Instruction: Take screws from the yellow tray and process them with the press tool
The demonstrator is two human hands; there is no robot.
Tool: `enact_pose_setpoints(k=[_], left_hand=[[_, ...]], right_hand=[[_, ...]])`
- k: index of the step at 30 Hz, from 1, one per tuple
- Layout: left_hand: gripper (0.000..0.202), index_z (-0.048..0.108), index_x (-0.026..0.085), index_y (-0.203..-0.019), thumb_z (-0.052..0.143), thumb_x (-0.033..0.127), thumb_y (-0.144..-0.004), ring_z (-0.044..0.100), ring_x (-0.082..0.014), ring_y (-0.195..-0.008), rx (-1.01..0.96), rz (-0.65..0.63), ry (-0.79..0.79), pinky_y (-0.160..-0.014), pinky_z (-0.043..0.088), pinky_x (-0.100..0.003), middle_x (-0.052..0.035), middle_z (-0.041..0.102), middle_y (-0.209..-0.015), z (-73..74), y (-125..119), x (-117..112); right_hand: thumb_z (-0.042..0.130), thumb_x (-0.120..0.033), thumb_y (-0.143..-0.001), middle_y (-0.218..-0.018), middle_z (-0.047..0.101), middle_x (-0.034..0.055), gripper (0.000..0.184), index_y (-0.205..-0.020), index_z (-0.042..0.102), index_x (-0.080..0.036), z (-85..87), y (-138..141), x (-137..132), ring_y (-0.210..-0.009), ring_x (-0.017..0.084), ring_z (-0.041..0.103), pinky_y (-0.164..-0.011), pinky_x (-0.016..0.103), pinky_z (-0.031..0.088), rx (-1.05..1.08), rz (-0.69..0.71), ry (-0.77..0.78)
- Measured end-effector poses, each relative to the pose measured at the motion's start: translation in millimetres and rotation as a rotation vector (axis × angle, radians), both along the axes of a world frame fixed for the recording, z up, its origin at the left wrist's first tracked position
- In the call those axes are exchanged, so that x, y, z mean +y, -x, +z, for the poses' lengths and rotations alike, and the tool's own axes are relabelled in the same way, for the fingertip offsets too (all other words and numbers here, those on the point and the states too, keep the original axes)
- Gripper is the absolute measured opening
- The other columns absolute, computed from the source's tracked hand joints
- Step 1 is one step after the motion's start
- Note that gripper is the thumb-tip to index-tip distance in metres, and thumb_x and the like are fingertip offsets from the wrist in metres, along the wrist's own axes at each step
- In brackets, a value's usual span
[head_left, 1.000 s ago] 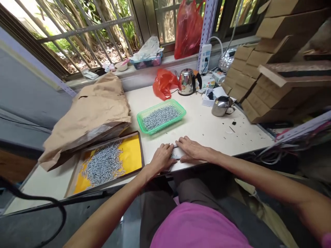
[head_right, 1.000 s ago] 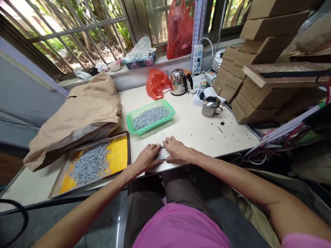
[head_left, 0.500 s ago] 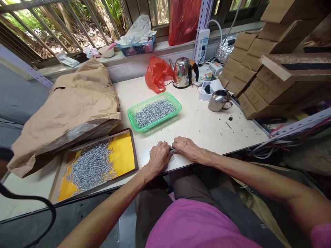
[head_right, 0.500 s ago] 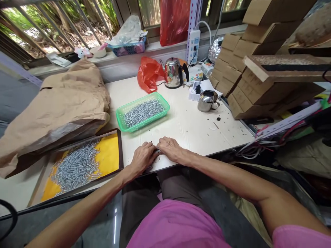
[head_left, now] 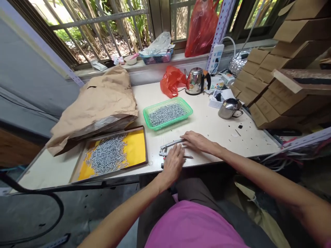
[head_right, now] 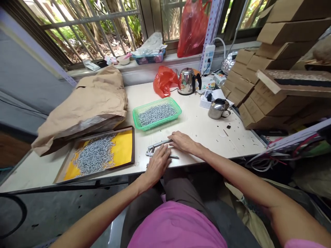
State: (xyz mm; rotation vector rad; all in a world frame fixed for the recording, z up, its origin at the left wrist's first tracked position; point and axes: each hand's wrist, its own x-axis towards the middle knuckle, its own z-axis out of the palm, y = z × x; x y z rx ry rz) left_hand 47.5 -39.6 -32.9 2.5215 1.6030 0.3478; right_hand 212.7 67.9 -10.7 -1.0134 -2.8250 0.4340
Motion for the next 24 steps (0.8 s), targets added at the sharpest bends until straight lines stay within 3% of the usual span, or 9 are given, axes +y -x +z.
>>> enact_pose_setpoints(k=[5,10,13,16,19,24], left_hand=[[0.040,0.048,0.017,-0.130,0.045,0.036,-0.095,0.041,-0.0304,-0.133,-0.139,-0.019,0.020,-0.111,0.028,-0.054,-0.0129,0.052,-0.137,-9.6,-12.5,-18.6],[0.052,0.046,0.015,-0.133,0.053,0.043,-0.090,0.037,-0.0318,-0.135,-0.160,-0.042,0.007,-0.112,0.024,-0.054,-0.0152,0.052,-0.136,-8.4,-10.4,-21.8],[0.055,0.045,0.018,-0.135,0.054,0.047,-0.088,0.035,-0.0339,-0.136,-0.163,-0.089,-0.001,-0.112,0.022,-0.056,-0.0156,0.048,-0.139,-12.5,-9.0,-22.5],[0.054,0.047,0.019,-0.133,0.051,0.049,-0.089,0.041,-0.0348,-0.130,-0.187,-0.107,0.057,-0.108,0.029,-0.054,-0.0157,0.050,-0.136,-19.4,-9.7,-25.8],[0.062,0.040,0.017,-0.140,0.051,0.050,-0.089,0.042,-0.0339,-0.129,-0.223,-0.095,0.105,-0.108,0.030,-0.050,-0.0152,0.049,-0.138,-23.0,-10.1,-32.5],[0.073,0.026,0.012,-0.147,0.040,0.056,-0.091,0.040,-0.0325,-0.131,-0.250,-0.122,0.078,-0.108,0.030,-0.045,-0.0166,0.045,-0.142,-23.7,-7.6,-34.0]], right_hand=[[0.054,-0.017,-0.090,-0.095,0.061,0.0084,0.012,-0.091,0.066,-0.015,-9.2,21.5,17.9,-0.094,0.020,0.052,-0.079,0.028,0.038,-0.102,-0.106,-0.098],[0.054,-0.018,-0.090,-0.094,0.062,0.0102,0.016,-0.095,0.068,-0.015,2.5,41.9,21.2,-0.092,0.022,0.052,-0.076,0.030,0.037,-0.132,-0.121,-0.124],[0.054,-0.021,-0.090,-0.100,0.061,0.0094,0.018,-0.102,0.069,-0.020,15.8,62.0,-2.7,-0.093,0.023,0.050,-0.075,0.032,0.036,-0.096,0.110,-0.138],[0.060,-0.022,-0.087,-0.094,0.062,0.0076,0.012,-0.083,0.071,-0.024,21.8,84.3,-30.7,-0.092,0.023,0.047,-0.074,0.032,0.036,-0.068,0.369,-0.135],[0.064,-0.014,-0.081,-0.088,0.061,0.0086,0.018,-0.065,0.065,-0.022,16.0,98.8,-48.7,-0.090,0.024,0.047,-0.077,0.033,0.037,-0.041,0.438,-0.139],[0.059,-0.011,-0.082,-0.081,0.061,0.0070,0.014,-0.072,0.063,-0.020,-1.2,110.8,-52.9,-0.081,0.021,0.051,-0.072,0.033,0.041,0.049,0.466,-0.137]])
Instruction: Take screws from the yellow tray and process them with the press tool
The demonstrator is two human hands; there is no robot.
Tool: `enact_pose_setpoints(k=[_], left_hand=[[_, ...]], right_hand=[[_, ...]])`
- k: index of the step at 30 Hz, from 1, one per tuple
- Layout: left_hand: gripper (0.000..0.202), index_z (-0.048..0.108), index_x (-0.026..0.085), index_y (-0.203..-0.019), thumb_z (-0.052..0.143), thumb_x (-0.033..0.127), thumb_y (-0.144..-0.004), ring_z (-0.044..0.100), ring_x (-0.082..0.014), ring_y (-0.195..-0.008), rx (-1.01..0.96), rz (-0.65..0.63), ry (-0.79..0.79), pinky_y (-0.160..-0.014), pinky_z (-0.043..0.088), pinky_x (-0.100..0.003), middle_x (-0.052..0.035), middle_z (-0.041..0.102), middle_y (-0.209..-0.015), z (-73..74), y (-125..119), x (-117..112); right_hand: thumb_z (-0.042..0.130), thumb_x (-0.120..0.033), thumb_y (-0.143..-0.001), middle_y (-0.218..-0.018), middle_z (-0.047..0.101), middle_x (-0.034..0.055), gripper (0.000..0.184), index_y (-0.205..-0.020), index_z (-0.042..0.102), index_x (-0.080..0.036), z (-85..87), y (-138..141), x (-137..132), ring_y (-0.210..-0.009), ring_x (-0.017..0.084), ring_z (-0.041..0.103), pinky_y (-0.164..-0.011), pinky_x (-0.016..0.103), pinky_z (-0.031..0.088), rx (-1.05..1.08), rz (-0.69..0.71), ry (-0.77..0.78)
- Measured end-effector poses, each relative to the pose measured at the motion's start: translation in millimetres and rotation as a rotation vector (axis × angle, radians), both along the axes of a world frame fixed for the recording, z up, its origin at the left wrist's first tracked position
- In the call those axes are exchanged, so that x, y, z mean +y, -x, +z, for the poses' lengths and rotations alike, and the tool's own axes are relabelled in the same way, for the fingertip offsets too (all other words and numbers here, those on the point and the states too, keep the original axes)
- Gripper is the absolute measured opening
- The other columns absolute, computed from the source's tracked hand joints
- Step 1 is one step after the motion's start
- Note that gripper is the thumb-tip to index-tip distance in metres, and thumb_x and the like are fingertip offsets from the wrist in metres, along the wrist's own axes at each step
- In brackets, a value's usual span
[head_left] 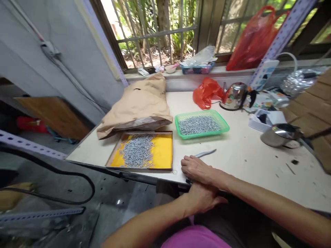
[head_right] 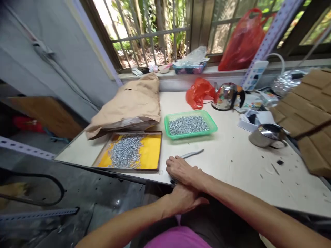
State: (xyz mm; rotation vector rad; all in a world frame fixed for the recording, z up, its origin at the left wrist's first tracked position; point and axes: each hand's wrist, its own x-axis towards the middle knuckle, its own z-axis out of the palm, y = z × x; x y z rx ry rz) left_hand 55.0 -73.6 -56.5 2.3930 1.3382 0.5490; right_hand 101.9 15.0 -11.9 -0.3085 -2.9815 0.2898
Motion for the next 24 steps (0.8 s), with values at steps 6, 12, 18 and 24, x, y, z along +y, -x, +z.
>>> enact_pose_setpoints(k=[6,12,18,24], left_hand=[[0.060,0.043,0.014,-0.136,0.044,0.053,-0.091,0.042,-0.0284,-0.129,0.018,-0.061,-0.122,-0.103,0.037,-0.039,-0.0147,0.050,-0.136,8.8,2.4,26.2],[0.022,0.064,0.016,-0.099,0.044,0.024,-0.095,0.056,-0.0191,-0.091,0.139,0.154,-0.178,-0.083,0.045,-0.032,-0.0073,0.064,-0.090,34.5,65.4,36.5],[0.026,0.068,0.015,-0.097,0.044,0.010,-0.089,0.049,-0.0236,-0.095,0.494,0.627,-0.006,-0.074,0.043,-0.032,-0.0114,0.060,-0.094,61.4,193.9,47.1],[0.024,0.066,0.014,-0.089,0.043,0.010,-0.087,0.048,-0.0255,-0.097,0.649,0.569,0.076,-0.077,0.041,-0.035,-0.0129,0.057,-0.100,62.5,235.1,54.8]], right_hand=[[0.045,-0.017,-0.091,-0.082,0.063,0.0041,0.016,-0.095,0.060,-0.018,43.7,8.7,32.5,-0.074,0.015,0.058,-0.068,0.028,0.047,0.574,-0.218,0.129],[0.050,-0.026,-0.091,-0.089,0.065,0.0078,0.019,-0.098,0.066,-0.017,69.2,-9.6,123.4,-0.077,0.020,0.061,-0.073,0.034,0.049,0.668,-0.528,-0.120],[0.050,-0.030,-0.093,-0.107,0.062,0.0101,0.026,-0.110,0.065,-0.019,35.6,-29.1,127.0,-0.087,0.022,0.062,-0.069,0.034,0.052,0.418,-0.532,-0.114],[0.044,-0.026,-0.096,-0.102,0.063,0.0088,0.024,-0.102,0.066,-0.017,38.0,-27.7,81.7,-0.087,0.020,0.062,-0.076,0.033,0.051,0.406,-0.381,0.004]])
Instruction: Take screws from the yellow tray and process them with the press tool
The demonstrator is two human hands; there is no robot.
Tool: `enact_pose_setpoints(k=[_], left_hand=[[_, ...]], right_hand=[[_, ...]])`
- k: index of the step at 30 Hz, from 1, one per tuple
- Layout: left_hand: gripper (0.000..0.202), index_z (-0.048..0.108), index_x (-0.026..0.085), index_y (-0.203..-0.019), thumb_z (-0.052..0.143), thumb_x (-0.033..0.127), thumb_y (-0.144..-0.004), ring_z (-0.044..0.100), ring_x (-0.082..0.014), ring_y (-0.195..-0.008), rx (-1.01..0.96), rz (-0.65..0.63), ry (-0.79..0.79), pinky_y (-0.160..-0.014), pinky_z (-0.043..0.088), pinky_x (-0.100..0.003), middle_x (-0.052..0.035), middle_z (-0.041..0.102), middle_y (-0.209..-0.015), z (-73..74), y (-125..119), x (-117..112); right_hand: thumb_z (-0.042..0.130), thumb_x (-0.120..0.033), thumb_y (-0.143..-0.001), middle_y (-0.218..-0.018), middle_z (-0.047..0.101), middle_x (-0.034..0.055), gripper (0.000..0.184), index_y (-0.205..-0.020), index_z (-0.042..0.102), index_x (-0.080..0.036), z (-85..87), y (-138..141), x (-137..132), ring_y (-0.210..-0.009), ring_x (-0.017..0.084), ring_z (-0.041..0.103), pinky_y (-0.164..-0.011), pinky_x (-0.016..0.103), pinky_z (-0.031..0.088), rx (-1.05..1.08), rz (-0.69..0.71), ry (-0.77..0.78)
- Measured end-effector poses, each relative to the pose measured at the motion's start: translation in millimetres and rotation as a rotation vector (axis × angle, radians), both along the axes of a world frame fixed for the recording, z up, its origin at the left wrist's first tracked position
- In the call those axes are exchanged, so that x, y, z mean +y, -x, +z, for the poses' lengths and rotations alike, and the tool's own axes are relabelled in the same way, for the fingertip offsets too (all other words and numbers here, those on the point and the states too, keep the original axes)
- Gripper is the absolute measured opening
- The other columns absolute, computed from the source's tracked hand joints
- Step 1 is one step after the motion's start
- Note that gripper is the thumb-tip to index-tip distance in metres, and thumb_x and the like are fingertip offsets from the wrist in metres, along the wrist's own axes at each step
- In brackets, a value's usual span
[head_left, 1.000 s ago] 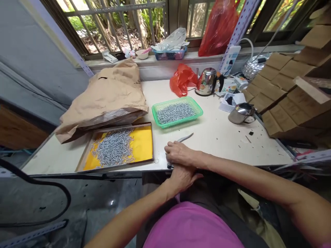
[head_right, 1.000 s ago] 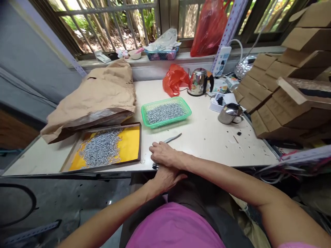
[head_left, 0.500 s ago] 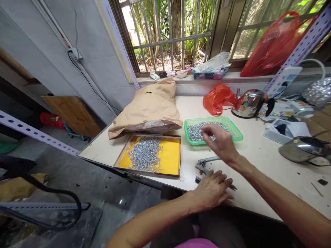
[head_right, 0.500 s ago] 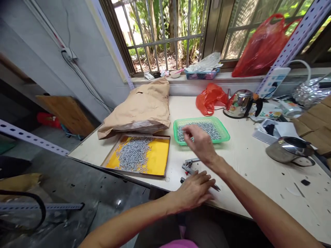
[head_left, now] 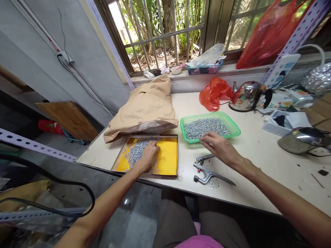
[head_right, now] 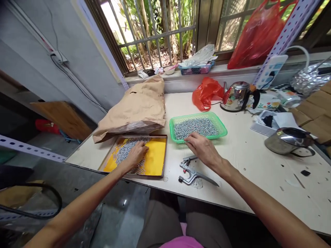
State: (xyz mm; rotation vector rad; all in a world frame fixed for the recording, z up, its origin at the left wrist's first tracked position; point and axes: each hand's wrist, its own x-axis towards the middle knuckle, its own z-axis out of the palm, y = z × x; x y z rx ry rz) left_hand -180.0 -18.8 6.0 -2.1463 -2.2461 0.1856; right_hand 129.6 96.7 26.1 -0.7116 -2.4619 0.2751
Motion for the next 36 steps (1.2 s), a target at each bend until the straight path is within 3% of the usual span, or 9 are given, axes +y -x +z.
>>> enact_pose_setpoints(k=[5,10,13,16,21,25,29,36], left_hand=[[0.021,0.065,0.015,-0.076,0.046,0.009,-0.083,0.052,-0.0241,-0.091,-0.144,0.023,-0.107,-0.077,0.040,-0.033,-0.0125,0.061,-0.092,-0.7,0.3,2.7],[0.007,0.068,0.018,-0.072,0.062,0.019,-0.073,0.059,-0.0185,-0.074,-0.694,0.256,-0.261,-0.070,0.043,-0.027,-0.0049,0.067,-0.075,4.3,-8.5,-8.0],[0.014,0.070,0.017,-0.072,0.070,0.029,-0.066,0.059,-0.0155,-0.064,-1.050,0.402,-0.224,-0.058,0.044,-0.023,-0.0031,0.068,-0.069,10.3,-24.2,-23.0],[0.024,0.069,0.014,-0.071,0.074,0.036,-0.062,0.057,-0.0127,-0.057,-1.276,0.489,-0.161,-0.049,0.043,-0.021,-0.0024,0.066,-0.067,16.7,-39.5,-36.4],[0.029,0.068,0.012,-0.072,0.081,0.031,-0.055,0.057,-0.0089,-0.053,-1.523,0.563,-0.144,-0.052,0.048,-0.020,-0.0009,0.065,-0.063,24.4,-50.4,-47.5],[0.039,0.065,0.012,-0.072,0.087,0.032,-0.047,0.061,-0.0105,-0.055,-1.683,0.646,-0.160,-0.057,0.053,-0.022,-0.0021,0.068,-0.065,22.8,-51.3,-51.6],[0.041,0.063,0.012,-0.072,0.089,0.031,-0.046,0.062,-0.0101,-0.054,-1.741,0.682,-0.172,-0.058,0.054,-0.022,-0.0021,0.068,-0.064,18.1,-50.0,-53.3],[0.036,0.061,0.013,-0.073,0.086,0.030,-0.053,0.062,-0.0103,-0.054,-1.698,0.673,-0.248,-0.060,0.055,-0.023,0.0007,0.064,-0.061,11.5,-48.1,-56.1]], right_hand=[[0.046,-0.026,-0.096,-0.096,0.064,0.0082,0.023,-0.099,0.067,-0.018,2.7,3.4,-20.6,-0.084,0.019,0.062,-0.078,0.034,0.049,0.019,0.065,0.117],[0.053,-0.024,-0.090,-0.089,0.069,0.0058,0.017,-0.094,0.069,-0.019,-2.0,37.0,-42.2,-0.079,0.017,0.062,-0.075,0.031,0.048,0.187,0.108,0.384],[0.057,-0.024,-0.086,-0.086,0.070,0.0041,0.015,-0.093,0.068,-0.017,-11.0,74.4,-54.8,-0.076,0.015,0.063,-0.071,0.027,0.048,0.323,0.098,0.627],[0.062,-0.029,-0.082,-0.081,0.069,0.0027,0.016,-0.091,0.066,-0.016,-21.1,109.1,-63.8,-0.073,0.014,0.062,-0.066,0.025,0.046,0.387,0.105,0.773],[0.064,-0.034,-0.079,-0.068,0.065,0.0006,0.019,-0.077,0.063,-0.015,-27.4,133.6,-73.5,-0.062,0.012,0.061,-0.057,0.022,0.045,0.382,0.147,0.935],[0.061,-0.029,-0.080,-0.065,0.064,-0.0001,0.015,-0.073,0.062,-0.016,-23.1,134.9,-77.6,-0.056,0.011,0.060,-0.052,0.021,0.043,0.351,0.137,0.948],[0.056,-0.025,-0.083,-0.065,0.064,-0.0008,0.013,-0.075,0.062,-0.017,-22.1,137.7,-84.3,-0.058,0.012,0.059,-0.055,0.021,0.043,0.361,0.115,0.822],[0.052,-0.027,-0.087,-0.075,0.066,0.0003,0.014,-0.079,0.061,-0.019,-34.3,146.7,-97.3,-0.069,0.014,0.060,-0.065,0.024,0.045,0.447,0.011,0.737]])
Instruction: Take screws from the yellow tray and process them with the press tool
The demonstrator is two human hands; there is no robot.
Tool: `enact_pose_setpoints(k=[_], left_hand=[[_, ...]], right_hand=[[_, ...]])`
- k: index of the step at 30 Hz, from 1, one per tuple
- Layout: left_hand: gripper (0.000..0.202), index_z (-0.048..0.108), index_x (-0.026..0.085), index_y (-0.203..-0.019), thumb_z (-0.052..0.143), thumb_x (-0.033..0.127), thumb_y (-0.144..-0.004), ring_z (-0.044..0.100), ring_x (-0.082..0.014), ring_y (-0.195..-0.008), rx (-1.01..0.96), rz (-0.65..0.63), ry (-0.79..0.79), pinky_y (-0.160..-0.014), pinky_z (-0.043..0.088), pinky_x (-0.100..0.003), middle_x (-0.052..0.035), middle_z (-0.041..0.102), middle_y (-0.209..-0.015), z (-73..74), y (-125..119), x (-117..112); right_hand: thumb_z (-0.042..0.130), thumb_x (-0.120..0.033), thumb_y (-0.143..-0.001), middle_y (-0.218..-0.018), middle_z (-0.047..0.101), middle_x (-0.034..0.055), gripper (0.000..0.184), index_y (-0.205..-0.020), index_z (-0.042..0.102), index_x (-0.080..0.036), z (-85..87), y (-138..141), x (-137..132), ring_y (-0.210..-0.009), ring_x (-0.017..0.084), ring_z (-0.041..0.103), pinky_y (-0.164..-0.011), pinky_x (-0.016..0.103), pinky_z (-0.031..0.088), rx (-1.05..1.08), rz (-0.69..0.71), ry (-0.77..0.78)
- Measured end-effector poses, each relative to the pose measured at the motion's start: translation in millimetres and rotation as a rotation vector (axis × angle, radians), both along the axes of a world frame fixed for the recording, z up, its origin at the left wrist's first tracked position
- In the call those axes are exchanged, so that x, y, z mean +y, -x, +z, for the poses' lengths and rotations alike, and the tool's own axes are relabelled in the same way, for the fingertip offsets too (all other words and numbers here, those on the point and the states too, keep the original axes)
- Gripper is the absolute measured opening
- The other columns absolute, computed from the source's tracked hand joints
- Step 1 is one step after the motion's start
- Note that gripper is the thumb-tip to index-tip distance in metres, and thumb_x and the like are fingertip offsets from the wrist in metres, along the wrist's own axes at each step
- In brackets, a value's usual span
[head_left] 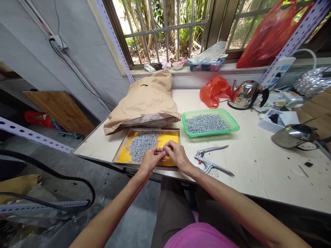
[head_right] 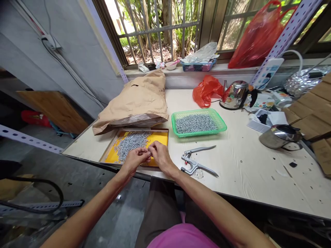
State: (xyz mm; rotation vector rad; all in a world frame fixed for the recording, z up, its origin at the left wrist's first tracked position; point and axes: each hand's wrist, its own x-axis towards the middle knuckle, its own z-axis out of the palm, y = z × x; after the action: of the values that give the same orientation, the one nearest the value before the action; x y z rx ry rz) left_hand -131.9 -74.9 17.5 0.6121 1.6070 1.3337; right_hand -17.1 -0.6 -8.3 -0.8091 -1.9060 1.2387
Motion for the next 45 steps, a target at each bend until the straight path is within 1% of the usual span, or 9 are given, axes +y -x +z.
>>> enact_pose_setpoints(k=[6,11,16,24,29,34,37,40,45], left_hand=[[0.026,0.063,0.013,-0.081,0.074,0.032,-0.067,0.062,-0.0106,-0.061,0.224,-0.029,-0.090,-0.061,0.054,-0.023,-0.0010,0.066,-0.072,-2.1,-1.7,-1.9],[0.033,0.064,0.014,-0.087,0.077,0.030,-0.062,0.062,-0.0133,-0.066,0.314,-0.017,-0.111,-0.062,0.055,-0.025,-0.0012,0.065,-0.073,-8.4,-3.3,-1.2],[0.026,0.067,0.014,-0.079,0.076,0.033,-0.063,0.064,-0.0143,-0.065,0.334,-0.009,-0.093,-0.060,0.055,-0.025,-0.0021,0.068,-0.073,-10.0,-0.7,-3.6],[0.025,0.065,0.011,-0.075,0.083,0.019,-0.059,0.063,-0.0106,-0.056,-0.055,0.014,0.059,-0.058,0.056,-0.022,0.0001,0.065,-0.060,-9.6,1.3,-11.2],[0.033,0.062,0.010,-0.078,0.086,0.015,-0.057,0.064,-0.0099,-0.055,-0.240,0.034,0.103,-0.057,0.058,-0.021,-0.0021,0.066,-0.065,-8.0,8.2,-14.1],[0.033,0.061,0.010,-0.083,0.085,0.014,-0.060,0.066,-0.0118,-0.058,-0.242,0.096,0.089,-0.058,0.058,-0.022,-0.0060,0.069,-0.070,-3.3,10.8,-16.9],[0.031,0.062,0.010,-0.084,0.083,0.016,-0.061,0.065,-0.0116,-0.058,-0.115,0.156,0.051,-0.058,0.057,-0.022,-0.0049,0.068,-0.069,0.7,8.2,-17.4],[0.027,0.065,0.010,-0.081,0.081,0.020,-0.061,0.062,-0.0107,-0.057,0.021,0.160,0.028,-0.056,0.056,-0.023,-0.0038,0.067,-0.073,3.6,3.4,-16.6],[0.023,0.068,0.011,-0.077,0.075,0.025,-0.060,0.058,-0.0104,-0.059,0.198,0.038,0.030,-0.046,0.047,-0.019,-0.0039,0.067,-0.078,6.6,-14.4,-8.9]], right_hand=[[0.059,-0.031,-0.084,-0.082,0.069,0.0014,0.014,-0.084,0.064,-0.019,-2.7,2.4,-1.1,-0.075,0.015,0.063,-0.068,0.025,0.047,0.056,0.031,0.099],[0.059,-0.027,-0.081,-0.080,0.070,0.0022,0.010,-0.079,0.066,-0.019,2.1,5.5,1.2,-0.074,0.017,0.064,-0.069,0.027,0.049,0.028,-0.077,0.084],[0.064,-0.023,-0.078,-0.078,0.072,0.0021,0.006,-0.075,0.068,-0.019,6.1,3.6,0.1,-0.075,0.018,0.066,-0.070,0.028,0.049,-0.007,-0.041,0.110],[0.057,-0.019,-0.081,-0.074,0.070,0.0027,0.012,-0.074,0.067,-0.019,-4.1,3.0,-11.0,-0.068,0.018,0.064,-0.065,0.027,0.046,-0.101,0.012,-0.025],[0.054,-0.023,-0.082,-0.074,0.069,0.0016,0.014,-0.074,0.065,-0.019,-12.2,4.0,-14.4,-0.068,0.017,0.063,-0.065,0.028,0.047,-0.064,-0.014,0.019],[0.055,-0.023,-0.082,-0.080,0.071,0.0033,0.014,-0.080,0.067,-0.017,-20.7,5.5,-2.3,-0.073,0.017,0.064,-0.070,0.029,0.050,-0.052,-0.043,0.082],[0.058,-0.016,-0.080,-0.086,0.071,0.0059,0.013,-0.081,0.070,-0.017,-18.9,4.6,10.1,-0.079,0.018,0.065,-0.077,0.031,0.050,-0.137,0.045,-0.041],[0.057,-0.011,-0.081,-0.094,0.070,0.0091,0.017,-0.085,0.072,-0.016,-7.6,-6.8,19.5,-0.089,0.019,0.064,-0.083,0.032,0.049,-0.156,0.083,-0.232],[0.050,-0.019,-0.092,-0.093,0.065,0.0078,0.022,-0.100,0.070,-0.018,16.8,-72.5,22.9,-0.087,0.017,0.062,-0.079,0.029,0.048,-0.234,0.092,-0.445]])
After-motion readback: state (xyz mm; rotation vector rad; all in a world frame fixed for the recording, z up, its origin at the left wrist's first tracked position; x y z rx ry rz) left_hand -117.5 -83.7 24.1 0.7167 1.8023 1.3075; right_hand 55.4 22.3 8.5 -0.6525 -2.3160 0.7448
